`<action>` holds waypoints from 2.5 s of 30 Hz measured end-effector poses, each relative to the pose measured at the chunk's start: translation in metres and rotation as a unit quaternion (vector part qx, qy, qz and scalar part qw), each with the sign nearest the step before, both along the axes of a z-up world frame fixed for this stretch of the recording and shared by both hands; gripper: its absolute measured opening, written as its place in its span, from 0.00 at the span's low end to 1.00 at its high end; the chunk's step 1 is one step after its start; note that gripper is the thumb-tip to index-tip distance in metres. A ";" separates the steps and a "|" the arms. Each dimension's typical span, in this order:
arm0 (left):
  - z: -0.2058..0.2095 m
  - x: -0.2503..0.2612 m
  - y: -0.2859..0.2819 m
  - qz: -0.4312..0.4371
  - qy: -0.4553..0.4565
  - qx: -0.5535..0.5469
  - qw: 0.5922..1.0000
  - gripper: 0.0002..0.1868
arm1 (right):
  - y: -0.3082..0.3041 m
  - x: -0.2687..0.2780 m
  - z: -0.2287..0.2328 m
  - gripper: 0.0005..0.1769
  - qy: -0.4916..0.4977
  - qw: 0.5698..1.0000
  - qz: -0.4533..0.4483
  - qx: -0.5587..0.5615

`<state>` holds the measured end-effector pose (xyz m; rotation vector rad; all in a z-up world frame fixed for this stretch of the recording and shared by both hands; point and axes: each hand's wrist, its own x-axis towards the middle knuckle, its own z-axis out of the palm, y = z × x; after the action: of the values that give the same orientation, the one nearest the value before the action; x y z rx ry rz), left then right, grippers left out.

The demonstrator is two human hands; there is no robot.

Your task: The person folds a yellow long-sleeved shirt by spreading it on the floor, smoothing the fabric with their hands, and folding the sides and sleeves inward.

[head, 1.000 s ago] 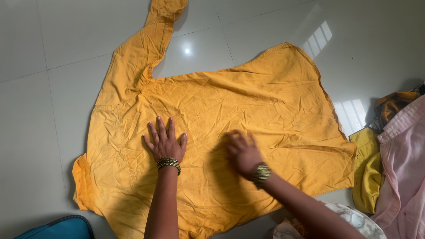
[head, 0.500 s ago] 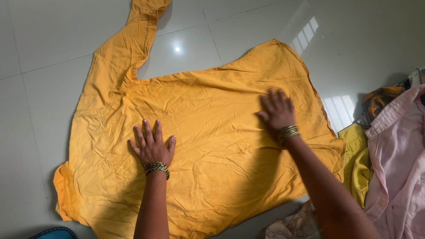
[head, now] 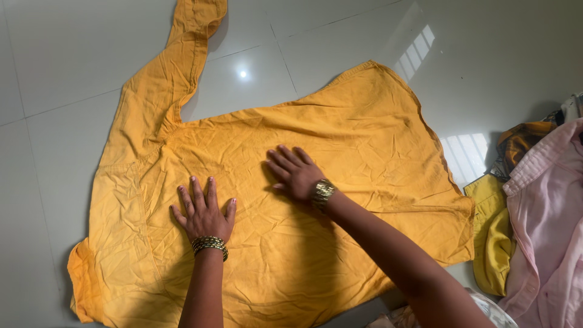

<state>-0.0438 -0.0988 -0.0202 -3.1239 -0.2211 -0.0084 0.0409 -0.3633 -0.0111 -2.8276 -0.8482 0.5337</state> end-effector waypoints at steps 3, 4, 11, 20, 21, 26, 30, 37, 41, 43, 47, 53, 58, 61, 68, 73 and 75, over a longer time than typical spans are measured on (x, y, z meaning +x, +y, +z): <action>0.000 0.000 0.000 -0.006 -0.007 -0.003 1.000 0.42 | 0.015 0.035 0.042 0.45 -0.006 0.996 0.015 -0.093; 0.000 0.000 0.000 -0.005 -0.006 -0.001 1.000 0.42 | 0.011 0.047 0.048 0.45 -0.005 0.996 0.016 -0.092; 0.005 -0.001 -0.002 -0.002 -0.005 -0.001 1.000 0.42 | -0.066 0.114 0.037 0.41 -0.096 0.982 -0.120 -0.106; 0.004 -0.001 0.000 -0.005 -0.002 -0.007 1.000 0.43 | -0.181 0.152 0.012 0.41 -0.109 0.954 -0.278 -0.020; 0.005 0.000 0.000 -0.007 -0.006 -0.007 1.000 0.43 | -0.189 0.154 0.013 0.41 -0.110 0.954 -0.277 -0.020; 0.006 0.000 -0.001 -0.002 0.006 0.002 1.000 0.43 | -0.203 0.152 0.004 0.41 -0.073 0.893 -0.438 -0.076; 0.007 0.002 -0.002 0.004 0.015 0.012 1.000 0.44 | -0.153 0.069 -0.017 0.42 -0.187 0.954 -0.224 -0.067; 0.004 0.000 0.000 0.000 0.005 0.005 1.000 0.44 | -0.151 0.010 0.018 0.42 -0.075 0.961 -0.236 -0.119; 0.003 0.001 0.002 -0.003 -0.005 -0.013 1.000 0.44 | -0.195 0.007 0.019 0.41 -0.104 0.939 -0.313 -0.099; 0.006 -0.001 0.004 -0.006 -0.006 -0.016 1.000 0.44 | -0.217 0.003 0.014 0.40 -0.095 0.925 -0.359 -0.076; 0.019 -0.012 -0.001 -0.059 -0.043 -0.067 0.995 0.44 | -0.234 0.001 -0.018 0.40 -0.108 0.897 -0.417 -0.101; 0.016 -0.075 -0.079 -0.082 -0.077 -0.100 0.989 0.37 | -0.068 -0.125 -0.035 0.42 -0.092 0.982 -0.162 -0.015; 0.014 -0.140 -0.113 0.022 0.022 -0.036 0.999 0.40 | -0.012 -0.171 0.015 0.43 -0.056 0.992 -0.105 0.032; 0.005 -0.161 -0.096 0.073 0.100 0.042 0.991 0.40 | -0.032 -0.166 0.037 0.42 -0.025 0.990 -0.136 -0.023; -0.020 -0.176 -0.034 0.104 0.093 0.071 0.988 0.43 | -0.117 -0.149 0.060 0.40 0.026 0.954 -0.273 -0.120; -0.012 -0.184 -0.011 0.148 0.055 -0.001 0.987 0.44 | -0.197 -0.148 0.054 0.39 0.031 0.912 -0.377 -0.157; -0.004 -0.179 -0.008 0.199 0.148 -0.013 0.968 0.44 | -0.221 -0.149 0.049 0.39 0.033 0.898 -0.416 -0.142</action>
<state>-0.2229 -0.1067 -0.0247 -2.9876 -0.8365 0.4625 -0.1076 -0.5845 0.0381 -3.0085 0.5156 0.6269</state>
